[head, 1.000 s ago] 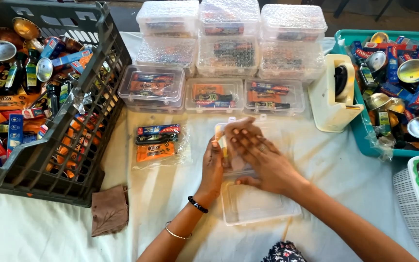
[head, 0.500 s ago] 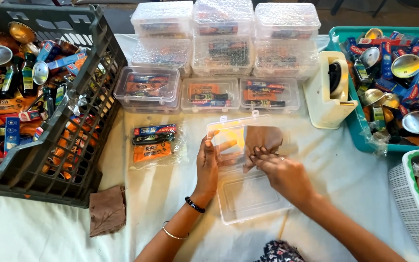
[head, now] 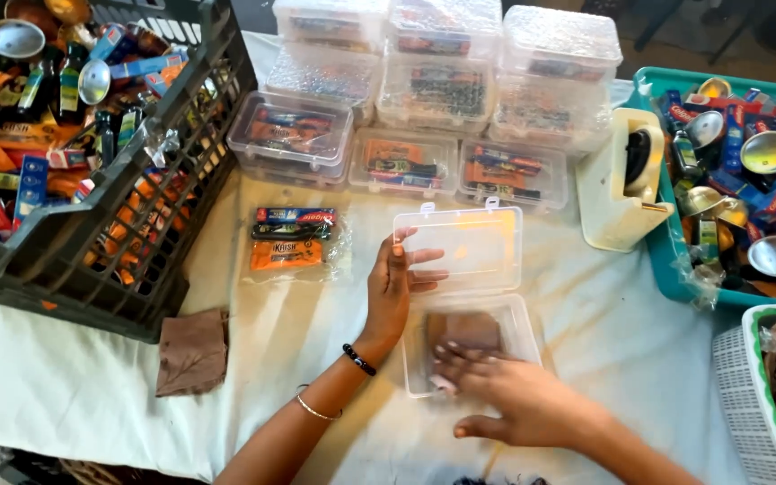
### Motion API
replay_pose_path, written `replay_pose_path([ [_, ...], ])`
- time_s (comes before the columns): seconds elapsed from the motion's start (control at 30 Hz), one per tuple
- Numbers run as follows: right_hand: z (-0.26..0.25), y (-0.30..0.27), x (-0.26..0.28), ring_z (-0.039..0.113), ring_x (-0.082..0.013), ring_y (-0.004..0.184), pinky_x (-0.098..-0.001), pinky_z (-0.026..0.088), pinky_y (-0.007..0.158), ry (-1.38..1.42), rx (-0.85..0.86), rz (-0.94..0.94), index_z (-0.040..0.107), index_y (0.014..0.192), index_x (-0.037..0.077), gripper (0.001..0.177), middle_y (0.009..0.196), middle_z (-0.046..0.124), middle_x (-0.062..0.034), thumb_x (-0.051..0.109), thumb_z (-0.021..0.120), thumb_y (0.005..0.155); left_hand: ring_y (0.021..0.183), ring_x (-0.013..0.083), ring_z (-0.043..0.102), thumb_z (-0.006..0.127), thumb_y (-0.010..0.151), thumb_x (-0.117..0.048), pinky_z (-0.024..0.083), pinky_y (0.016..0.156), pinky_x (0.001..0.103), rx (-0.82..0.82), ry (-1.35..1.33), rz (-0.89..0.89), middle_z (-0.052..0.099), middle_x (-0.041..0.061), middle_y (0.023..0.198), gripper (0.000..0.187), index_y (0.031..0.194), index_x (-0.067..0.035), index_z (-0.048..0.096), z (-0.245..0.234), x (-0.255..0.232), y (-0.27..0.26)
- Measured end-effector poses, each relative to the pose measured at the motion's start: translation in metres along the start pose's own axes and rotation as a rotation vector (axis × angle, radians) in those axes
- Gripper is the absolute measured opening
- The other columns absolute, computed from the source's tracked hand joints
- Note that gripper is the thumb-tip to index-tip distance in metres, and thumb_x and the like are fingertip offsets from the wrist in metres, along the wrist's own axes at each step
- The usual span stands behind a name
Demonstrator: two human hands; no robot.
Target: Assembling toiletry kits by putting items like toothbrushes, toothpaste, and soap into clear plastic boxes and bags.
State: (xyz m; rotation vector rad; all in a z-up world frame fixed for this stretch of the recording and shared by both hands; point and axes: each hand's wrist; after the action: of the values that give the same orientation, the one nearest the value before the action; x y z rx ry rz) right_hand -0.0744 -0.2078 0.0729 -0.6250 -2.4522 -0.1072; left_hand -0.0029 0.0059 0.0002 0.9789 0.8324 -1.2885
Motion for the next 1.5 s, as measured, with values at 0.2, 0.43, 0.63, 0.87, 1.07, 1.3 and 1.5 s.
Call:
replay_pose_path([
  [0.2,0.038,0.029,-0.009,0.053,-0.0357,0.133,-0.0469,0.041,0.109,-0.117,-0.078,-0.027,0.062,0.129,-0.002,0.043,0.141,0.062,-0.0184,0.015,0.064,0.089,0.09,0.025,0.078,0.034,0.107,-0.052,0.061,0.075,0.029,-0.047,0.035,0.004,0.073,0.017,0.113,0.059,0.143,-0.006,0.044,-0.003,-0.001,0.001],
  [0.43,0.028,0.024,-0.007,0.077,-0.0288,0.081,-0.0345,0.061,0.07,0.305,-0.2,0.057,0.08,0.105,0.01,0.033,0.09,0.079,-0.0124,0.0,0.075,0.075,0.082,0.0243,0.078,0.035,0.106,-0.053,0.059,0.066,0.027,-0.082,-0.01,-0.054,0.073,0.016,0.104,0.057,0.137,-0.007,0.047,-0.008,0.005,0.004],
  [0.63,0.019,0.007,-0.047,0.064,-0.0243,0.06,-0.0304,0.052,0.06,0.455,-0.032,0.236,0.086,0.112,0.01,0.047,0.075,0.076,-0.015,-0.007,0.066,0.073,0.081,0.0234,0.079,0.033,0.106,-0.052,0.06,0.065,0.028,-0.077,0.025,-0.07,0.074,0.014,0.103,0.055,0.136,-0.008,0.047,-0.009,0.008,0.006],
  [0.87,-0.03,-0.011,-0.048,0.07,-0.0299,0.132,-0.0386,0.052,0.109,0.673,-0.335,0.092,0.077,0.118,0.004,0.03,0.136,0.076,-0.0136,0.002,0.07,0.088,0.083,0.0227,0.079,0.032,0.107,-0.05,0.061,0.067,0.028,-0.043,0.067,-0.081,0.074,0.013,0.104,0.054,0.136,-0.007,0.047,-0.008,0.005,0.004],
  [1.07,-0.031,0.01,-0.022,0.033,-0.0322,0.156,-0.0491,0.018,0.126,0.268,0.03,-0.153,0.055,0.149,0.001,0.071,0.162,0.05,-0.0141,0.052,0.047,0.101,0.085,0.0227,0.079,0.032,0.108,-0.048,0.062,0.069,0.029,-0.037,0.056,-0.044,0.074,0.013,0.105,0.051,0.135,-0.007,0.047,-0.009,0.007,0.006],
  [1.3,0.002,0.039,-0.026,0.017,-0.0339,0.159,-0.0512,0.008,0.126,-0.137,0.226,-0.104,0.031,0.16,0.001,0.097,0.168,0.03,-0.0189,0.075,0.022,0.098,0.081,0.0213,0.079,0.032,0.107,-0.05,0.061,0.067,0.027,-0.067,0.096,-0.078,0.075,0.013,0.102,0.055,0.134,-0.006,0.049,-0.005,-0.002,0.005],
  [1.5,0.009,0.046,-0.025,0.017,-0.0325,0.157,-0.0499,0.006,0.124,-0.219,0.162,0.02,0.029,0.16,0.004,0.099,0.165,0.031,-0.018,0.078,0.023,0.095,0.079,0.0213,0.079,0.032,0.105,-0.053,0.061,0.066,0.027,-0.089,0.108,-0.083,0.076,0.014,0.101,0.057,0.131,-0.005,0.05,-0.004,-0.002,0.005],
])
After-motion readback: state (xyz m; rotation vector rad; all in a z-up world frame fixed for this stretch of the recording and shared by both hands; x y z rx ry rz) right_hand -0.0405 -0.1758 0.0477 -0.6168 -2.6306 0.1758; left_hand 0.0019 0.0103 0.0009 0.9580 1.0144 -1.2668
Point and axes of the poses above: each hand's wrist, its own y-axis towards the middle knuckle, its own z-axis out of the palm, x = y × z
